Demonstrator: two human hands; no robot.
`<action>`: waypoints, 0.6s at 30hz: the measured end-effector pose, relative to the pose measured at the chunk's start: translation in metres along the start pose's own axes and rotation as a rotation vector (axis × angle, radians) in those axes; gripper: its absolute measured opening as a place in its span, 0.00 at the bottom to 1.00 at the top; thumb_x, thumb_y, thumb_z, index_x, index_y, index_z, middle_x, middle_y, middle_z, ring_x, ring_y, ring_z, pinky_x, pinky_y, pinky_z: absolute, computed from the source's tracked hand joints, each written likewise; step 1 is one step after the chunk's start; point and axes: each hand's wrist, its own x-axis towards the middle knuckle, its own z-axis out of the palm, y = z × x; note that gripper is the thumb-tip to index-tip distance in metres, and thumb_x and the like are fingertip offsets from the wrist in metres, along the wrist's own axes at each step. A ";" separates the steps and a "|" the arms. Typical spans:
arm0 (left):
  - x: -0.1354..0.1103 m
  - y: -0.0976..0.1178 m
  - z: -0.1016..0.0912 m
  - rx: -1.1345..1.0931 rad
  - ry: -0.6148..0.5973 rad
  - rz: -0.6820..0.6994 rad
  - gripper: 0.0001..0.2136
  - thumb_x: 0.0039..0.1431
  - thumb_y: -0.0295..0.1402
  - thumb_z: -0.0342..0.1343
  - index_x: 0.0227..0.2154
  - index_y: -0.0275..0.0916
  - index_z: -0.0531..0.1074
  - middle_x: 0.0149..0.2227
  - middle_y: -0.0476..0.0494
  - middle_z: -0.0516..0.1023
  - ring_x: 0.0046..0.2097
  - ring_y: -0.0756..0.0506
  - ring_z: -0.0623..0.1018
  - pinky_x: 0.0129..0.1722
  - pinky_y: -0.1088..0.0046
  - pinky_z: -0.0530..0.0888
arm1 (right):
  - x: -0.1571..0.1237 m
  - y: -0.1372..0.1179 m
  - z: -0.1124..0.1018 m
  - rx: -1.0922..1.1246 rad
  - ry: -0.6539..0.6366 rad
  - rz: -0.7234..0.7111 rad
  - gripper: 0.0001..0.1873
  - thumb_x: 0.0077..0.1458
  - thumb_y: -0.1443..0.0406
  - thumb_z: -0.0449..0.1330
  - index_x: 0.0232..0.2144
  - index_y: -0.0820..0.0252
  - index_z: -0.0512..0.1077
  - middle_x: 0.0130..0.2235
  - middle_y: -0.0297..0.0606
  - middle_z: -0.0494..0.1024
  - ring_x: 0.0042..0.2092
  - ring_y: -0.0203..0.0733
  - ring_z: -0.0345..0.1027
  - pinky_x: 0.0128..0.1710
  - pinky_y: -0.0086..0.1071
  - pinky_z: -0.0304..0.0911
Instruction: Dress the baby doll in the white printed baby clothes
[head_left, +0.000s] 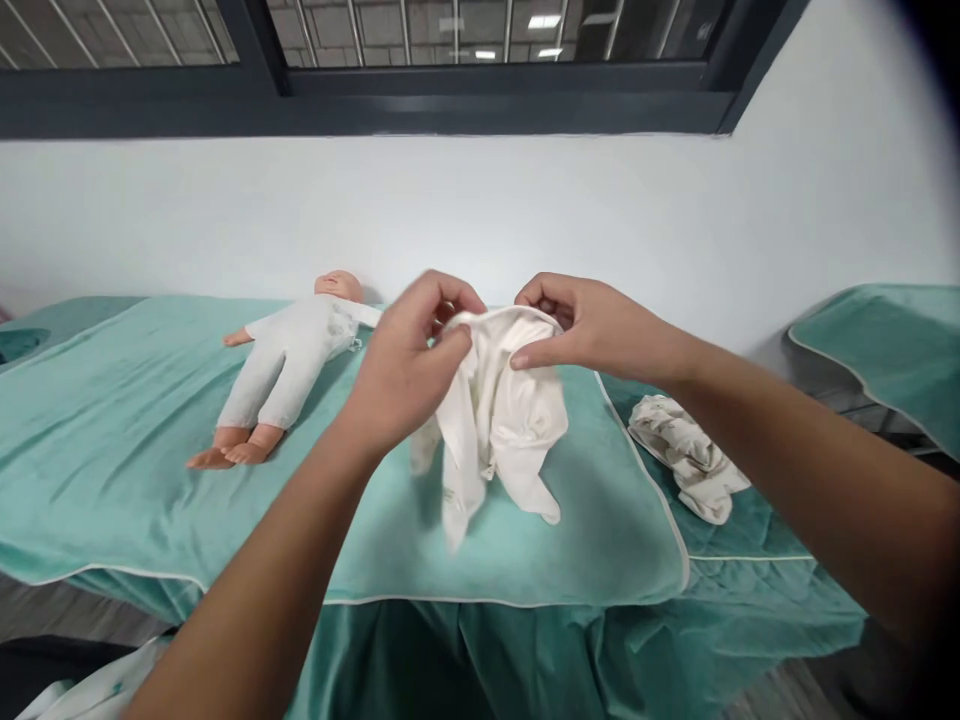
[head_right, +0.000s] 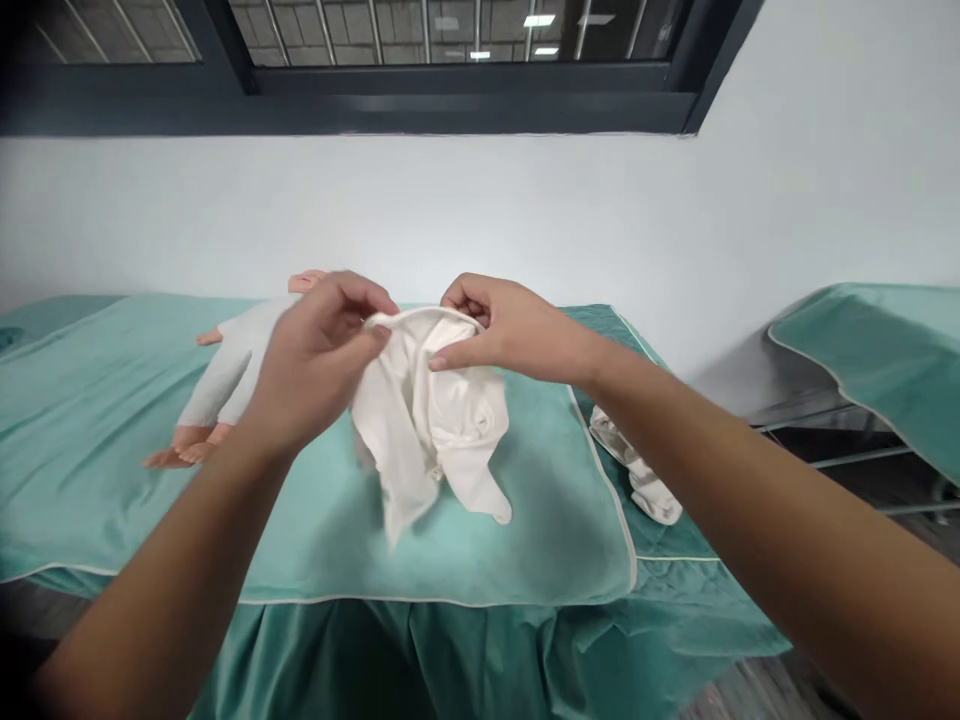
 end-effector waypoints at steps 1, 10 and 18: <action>0.003 0.005 0.000 0.069 0.061 0.028 0.07 0.56 0.25 0.52 0.37 0.40 0.69 0.38 0.47 0.72 0.39 0.48 0.71 0.38 0.72 0.70 | -0.002 -0.005 -0.004 0.011 -0.001 0.007 0.17 0.47 0.59 0.70 0.35 0.58 0.70 0.31 0.31 0.72 0.31 0.35 0.65 0.29 0.29 0.59; 0.009 0.011 -0.006 0.890 0.006 0.055 0.12 0.57 0.26 0.50 0.44 0.42 0.69 0.48 0.41 0.70 0.49 0.38 0.73 0.39 0.67 0.70 | -0.027 -0.008 -0.022 -0.792 0.384 0.032 0.12 0.56 0.68 0.55 0.42 0.56 0.73 0.35 0.36 0.72 0.36 0.44 0.67 0.38 0.37 0.61; -0.009 -0.018 -0.026 0.674 0.239 -0.199 0.06 0.61 0.31 0.48 0.40 0.43 0.66 0.41 0.47 0.76 0.40 0.44 0.75 0.38 0.69 0.70 | -0.066 0.029 -0.029 -0.755 0.510 0.106 0.13 0.56 0.71 0.51 0.37 0.55 0.75 0.43 0.39 0.74 0.40 0.45 0.69 0.39 0.39 0.64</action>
